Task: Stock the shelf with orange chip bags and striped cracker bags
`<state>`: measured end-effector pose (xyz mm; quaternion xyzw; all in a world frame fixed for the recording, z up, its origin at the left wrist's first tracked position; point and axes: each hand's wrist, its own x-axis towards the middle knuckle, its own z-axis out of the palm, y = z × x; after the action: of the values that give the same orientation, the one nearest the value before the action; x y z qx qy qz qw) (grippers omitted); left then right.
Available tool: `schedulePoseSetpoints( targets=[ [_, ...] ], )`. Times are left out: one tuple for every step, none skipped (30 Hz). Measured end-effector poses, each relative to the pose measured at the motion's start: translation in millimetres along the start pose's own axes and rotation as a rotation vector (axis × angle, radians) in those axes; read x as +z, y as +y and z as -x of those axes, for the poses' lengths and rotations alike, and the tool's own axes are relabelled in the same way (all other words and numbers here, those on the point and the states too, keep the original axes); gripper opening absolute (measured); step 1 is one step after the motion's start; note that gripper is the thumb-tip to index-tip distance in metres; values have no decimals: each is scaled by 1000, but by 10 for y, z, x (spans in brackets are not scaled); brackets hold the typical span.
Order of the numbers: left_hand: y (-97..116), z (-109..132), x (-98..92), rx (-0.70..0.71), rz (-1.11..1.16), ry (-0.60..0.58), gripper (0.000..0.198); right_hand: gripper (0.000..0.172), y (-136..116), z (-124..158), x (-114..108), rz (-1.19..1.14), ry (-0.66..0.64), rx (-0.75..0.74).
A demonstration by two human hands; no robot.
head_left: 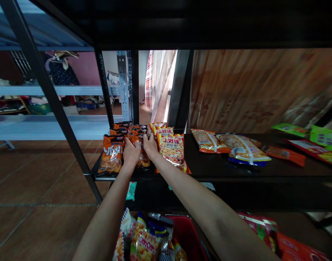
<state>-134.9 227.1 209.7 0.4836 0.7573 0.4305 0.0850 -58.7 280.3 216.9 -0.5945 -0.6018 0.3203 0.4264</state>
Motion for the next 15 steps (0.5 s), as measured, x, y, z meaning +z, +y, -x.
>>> schedulePoseSetpoints(
  targets=[
    [2, 34, 13, 46, -6, 27, 66, 57, -27, 33, -17, 16, 1, -19],
    [6, 72, 22, 91, -10, 49, 64, 56, -42, 64, -32, 25, 1, -47],
    [13, 119, 24, 134, -12, 70, 63, 55, -48, 96, -47, 26, -2, -85],
    [21, 179, 18, 176, -11, 91, 62, 55, -43, 130, -65, 21, -6, -130],
    [29, 258, 2, 219, -3, 115, 60, 55, -30, 169, -89, 12, -8, -178],
    [34, 362, -24, 263, 12, 139, 59, 56, -10, 217, -121, 0, -6, -226],
    [33, 492, -57, 312, 30, 158, 57, 56, 15, 275, -163, -15, 0, -270],
    [22, 650, -94, 364, 52, 168, 55, 57, 46, 349, -217, -36, 10, -314],
    [-4, 836, -129, 409, 73, 160, 54, 57, 82, 441, -281, -62, 19, -359],
    [-47, 1045, -158, 445, 80, 114, 52, 57, 127, 556, -354, -93, 27, -402],
    [-110, 1272, -176, 454, 84, 52, 52, 56, 185, 695, -434, -127, 31, -440],
    [-194, 1510, -177, 463, 87, -27, 51, 55, 260, 861, -517, -160, 32, -465],
    [-297, 1752, -162, 452, 87, -102, 51, 54, 357, 1054, -598, -187, 40, -467],
    [-414, 1989, -129, 416, 79, -174, 50, 53, 482, 1271, -673, -210, 55, -440],
    [-542, 2216, -85, 360, 61, -246, 49, 51, 634, 1507, -739, -226, 44, -403]
  ],
)
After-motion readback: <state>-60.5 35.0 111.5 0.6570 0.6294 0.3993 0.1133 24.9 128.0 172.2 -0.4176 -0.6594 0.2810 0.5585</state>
